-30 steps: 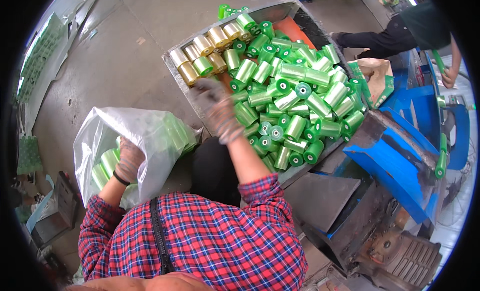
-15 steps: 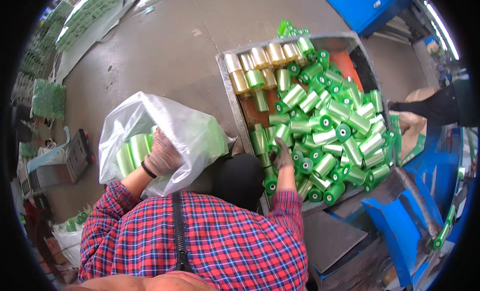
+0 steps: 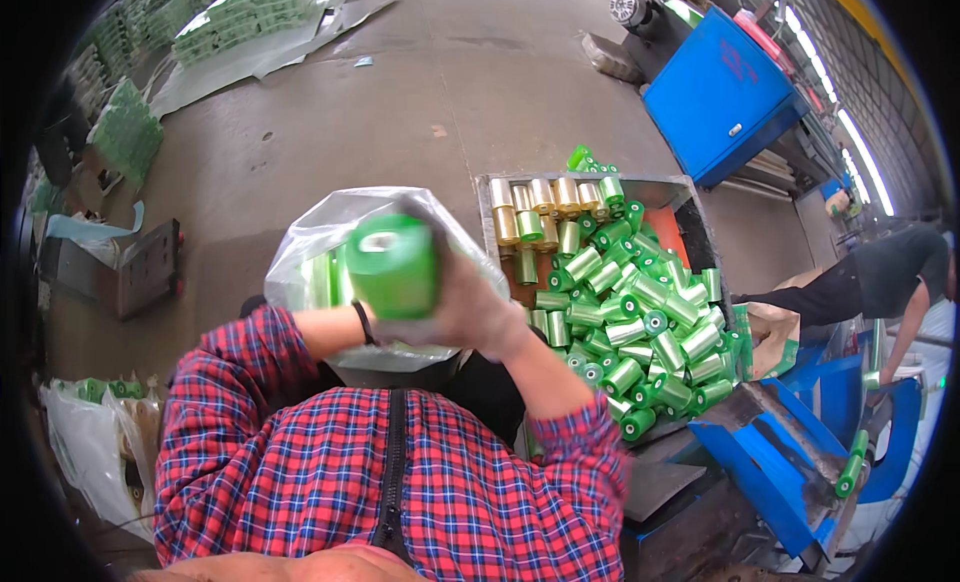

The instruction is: The person is taking green plastic film rolls from a bin and packing them neatly into a clear plastic bag.

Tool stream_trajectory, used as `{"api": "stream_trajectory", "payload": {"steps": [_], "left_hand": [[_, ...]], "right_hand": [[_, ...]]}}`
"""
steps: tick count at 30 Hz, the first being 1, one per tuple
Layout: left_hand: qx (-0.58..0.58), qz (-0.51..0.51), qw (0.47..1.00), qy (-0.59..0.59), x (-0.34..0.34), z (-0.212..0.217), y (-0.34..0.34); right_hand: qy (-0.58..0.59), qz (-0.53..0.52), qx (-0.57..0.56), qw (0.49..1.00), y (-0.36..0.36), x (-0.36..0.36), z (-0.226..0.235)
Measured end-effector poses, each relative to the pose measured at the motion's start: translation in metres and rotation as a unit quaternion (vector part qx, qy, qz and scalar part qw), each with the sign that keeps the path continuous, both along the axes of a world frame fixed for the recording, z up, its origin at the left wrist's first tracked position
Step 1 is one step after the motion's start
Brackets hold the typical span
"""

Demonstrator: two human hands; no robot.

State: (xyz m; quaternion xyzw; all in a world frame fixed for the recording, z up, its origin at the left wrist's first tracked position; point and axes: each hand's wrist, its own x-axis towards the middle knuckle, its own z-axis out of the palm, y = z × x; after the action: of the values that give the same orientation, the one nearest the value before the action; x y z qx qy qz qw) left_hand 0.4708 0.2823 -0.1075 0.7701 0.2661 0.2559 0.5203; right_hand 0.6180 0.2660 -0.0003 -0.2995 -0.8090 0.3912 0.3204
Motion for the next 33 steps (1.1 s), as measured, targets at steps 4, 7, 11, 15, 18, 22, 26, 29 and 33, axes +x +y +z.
{"api": "stream_trajectory", "payload": {"steps": [4,7,11,15,18,22,26,29,33], "left_hand": [[0.059,0.243,0.86,0.445,-0.153,-0.033,0.048],[0.276,0.25,0.721,0.585,-0.178,0.032,0.019],[0.228,0.331,0.667,0.628,-0.168,0.127,-0.027],[-0.138,0.493,0.853,0.1,-0.197,0.012,-0.022],[-0.14,0.495,0.857,0.039,-0.186,0.022,-0.017],[-0.07,0.528,0.845,0.053,-0.157,0.047,-0.012],[-0.053,0.51,0.859,-0.018,-0.155,0.02,-0.002],[-0.027,0.481,0.874,0.065,-0.153,0.029,-0.008],[-0.049,0.452,0.885,0.105,-0.151,0.034,-0.005]], "right_hand": [[-0.435,0.059,0.038,0.898,0.05,-0.017,-0.023],[-0.672,-0.026,0.086,0.735,0.08,0.02,-0.03],[-0.554,-0.135,-0.04,0.821,0.058,-0.002,-0.02],[-0.435,0.04,-0.113,0.892,0.075,-0.084,-0.075],[-0.318,-0.018,-0.214,0.923,0.073,-0.152,-0.101],[-0.361,-0.05,-0.002,0.931,0.077,-0.205,-0.148],[-0.385,0.101,-0.131,0.908,0.106,-0.168,-0.068],[-0.284,-0.032,0.321,0.903,0.189,-0.055,-0.088],[-0.418,-0.282,0.206,0.838,0.184,0.162,-0.104]]}}
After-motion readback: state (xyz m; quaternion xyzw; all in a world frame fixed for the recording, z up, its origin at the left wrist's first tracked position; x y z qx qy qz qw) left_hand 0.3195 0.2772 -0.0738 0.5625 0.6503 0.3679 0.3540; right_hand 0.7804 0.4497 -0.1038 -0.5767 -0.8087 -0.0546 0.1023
